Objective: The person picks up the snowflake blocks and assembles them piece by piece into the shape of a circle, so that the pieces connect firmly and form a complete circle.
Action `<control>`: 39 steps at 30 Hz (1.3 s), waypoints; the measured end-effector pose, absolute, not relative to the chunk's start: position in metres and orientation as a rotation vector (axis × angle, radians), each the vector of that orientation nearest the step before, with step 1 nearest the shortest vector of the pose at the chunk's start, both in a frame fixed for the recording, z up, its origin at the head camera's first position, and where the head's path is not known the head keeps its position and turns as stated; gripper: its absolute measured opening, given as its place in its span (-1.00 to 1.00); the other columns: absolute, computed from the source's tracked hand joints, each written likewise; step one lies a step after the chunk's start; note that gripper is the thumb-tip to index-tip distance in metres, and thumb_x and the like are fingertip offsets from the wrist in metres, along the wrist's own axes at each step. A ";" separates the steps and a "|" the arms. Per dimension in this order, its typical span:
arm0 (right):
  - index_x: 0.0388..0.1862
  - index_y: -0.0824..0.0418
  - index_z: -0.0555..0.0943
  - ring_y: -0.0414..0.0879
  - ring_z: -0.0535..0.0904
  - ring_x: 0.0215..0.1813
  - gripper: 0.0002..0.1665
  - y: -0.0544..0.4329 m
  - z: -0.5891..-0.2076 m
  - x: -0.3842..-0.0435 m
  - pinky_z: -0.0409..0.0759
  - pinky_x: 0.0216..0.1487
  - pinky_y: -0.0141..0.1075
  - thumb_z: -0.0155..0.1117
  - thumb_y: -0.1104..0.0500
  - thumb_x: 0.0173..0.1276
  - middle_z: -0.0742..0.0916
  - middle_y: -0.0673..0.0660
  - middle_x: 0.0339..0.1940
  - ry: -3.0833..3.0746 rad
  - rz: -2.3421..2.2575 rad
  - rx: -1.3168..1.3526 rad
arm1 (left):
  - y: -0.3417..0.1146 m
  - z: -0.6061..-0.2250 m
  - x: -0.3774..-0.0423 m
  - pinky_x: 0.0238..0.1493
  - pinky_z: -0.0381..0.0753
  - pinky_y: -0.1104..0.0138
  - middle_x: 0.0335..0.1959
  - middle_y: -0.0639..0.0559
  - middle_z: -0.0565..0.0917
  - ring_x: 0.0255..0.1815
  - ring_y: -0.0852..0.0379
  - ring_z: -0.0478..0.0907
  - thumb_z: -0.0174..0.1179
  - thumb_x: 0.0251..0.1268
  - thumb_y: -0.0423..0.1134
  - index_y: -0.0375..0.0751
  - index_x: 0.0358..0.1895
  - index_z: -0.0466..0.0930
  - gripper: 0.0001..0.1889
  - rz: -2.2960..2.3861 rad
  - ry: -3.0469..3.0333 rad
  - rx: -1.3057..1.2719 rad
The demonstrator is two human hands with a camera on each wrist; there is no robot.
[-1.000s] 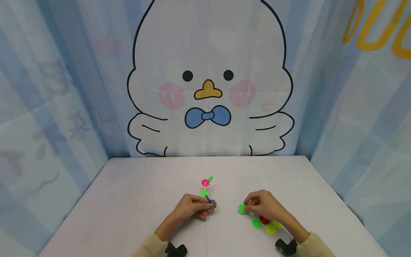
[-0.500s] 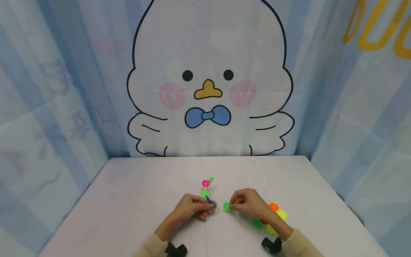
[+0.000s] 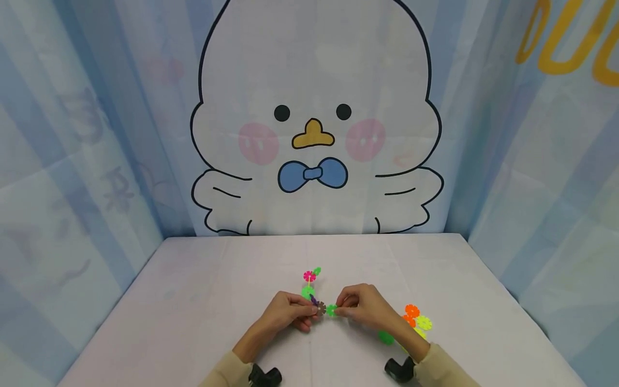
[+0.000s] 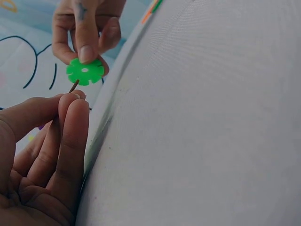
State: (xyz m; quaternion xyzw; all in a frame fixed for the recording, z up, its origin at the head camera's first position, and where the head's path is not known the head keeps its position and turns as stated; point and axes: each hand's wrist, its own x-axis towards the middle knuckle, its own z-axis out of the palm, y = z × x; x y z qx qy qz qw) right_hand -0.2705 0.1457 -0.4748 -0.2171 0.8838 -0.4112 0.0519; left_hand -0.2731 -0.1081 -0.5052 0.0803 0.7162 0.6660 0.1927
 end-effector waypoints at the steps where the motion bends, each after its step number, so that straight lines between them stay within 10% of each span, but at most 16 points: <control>1: -0.33 0.11 0.75 -0.26 0.64 -0.38 -0.86 0.145 -0.475 -0.270 0.54 -0.30 -0.48 0.60 0.15 0.29 0.82 -0.03 -0.41 2.693 -1.251 -0.656 | -0.108 -0.505 -0.273 -0.39 0.81 0.36 -0.33 -0.11 0.87 -0.53 0.27 0.69 0.45 0.33 -0.30 -0.46 -0.09 0.79 -0.76 1.870 2.008 0.225; 39: -0.41 0.12 0.77 -0.34 0.70 -0.42 -0.87 0.128 -0.483 -0.263 0.62 -0.38 -0.48 0.55 0.27 0.32 0.86 0.03 -0.44 2.751 -1.368 -0.804 | -0.112 -0.506 -0.275 -0.42 0.77 0.42 -0.44 -0.01 0.84 -0.53 0.30 0.66 0.43 0.33 -0.35 -0.55 -0.12 0.75 -0.75 1.920 1.980 0.247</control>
